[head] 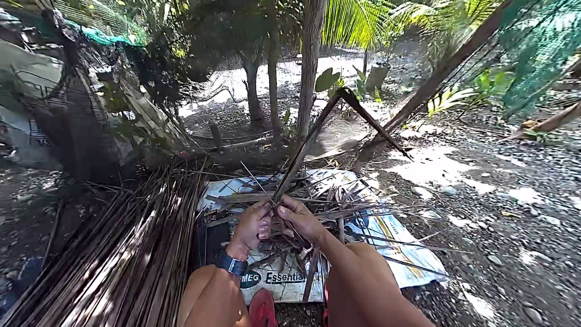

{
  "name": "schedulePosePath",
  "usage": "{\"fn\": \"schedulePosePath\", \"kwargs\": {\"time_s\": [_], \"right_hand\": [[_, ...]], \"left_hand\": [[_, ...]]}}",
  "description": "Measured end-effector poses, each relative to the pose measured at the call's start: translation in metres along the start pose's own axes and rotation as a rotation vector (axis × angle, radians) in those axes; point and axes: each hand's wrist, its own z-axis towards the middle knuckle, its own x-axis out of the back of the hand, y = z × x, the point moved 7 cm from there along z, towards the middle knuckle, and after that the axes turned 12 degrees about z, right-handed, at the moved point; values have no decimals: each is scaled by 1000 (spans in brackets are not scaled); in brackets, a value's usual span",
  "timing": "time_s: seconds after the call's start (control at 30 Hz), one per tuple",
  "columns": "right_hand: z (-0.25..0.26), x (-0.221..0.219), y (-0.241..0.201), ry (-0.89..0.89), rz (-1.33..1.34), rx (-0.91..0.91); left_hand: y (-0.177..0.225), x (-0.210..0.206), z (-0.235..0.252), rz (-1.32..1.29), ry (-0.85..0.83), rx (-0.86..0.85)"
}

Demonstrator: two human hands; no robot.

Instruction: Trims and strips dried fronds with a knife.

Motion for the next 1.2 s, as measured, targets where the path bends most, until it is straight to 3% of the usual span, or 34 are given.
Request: {"fn": "schedulePosePath", "kwargs": {"time_s": [0.4, 0.47, 0.57, 0.67, 0.83, 1.03, 1.2], "right_hand": [[6, 11, -15, 220, -535, 154], [8, 16, -14, 167, -471, 37], [4, 16, 0, 63, -121, -205], [-2, 12, 7, 49, 113, -294], [-2, 16, 3, 179, 166, -286], [-9, 10, 9, 50, 243, -462], [-10, 13, 3, 194, 201, -433]], "left_hand": [[-1, 5, -2, 35, 118, 32], [-5, 7, -3, 39, 114, 62], [-10, 10, -2, 45, 62, 131], [-12, 13, -1, 53, 3, 164], [-11, 11, -1, 67, -41, 165], [-15, 11, 2, 91, -51, 195], [-18, 7, 5, 68, -53, 183]]}}
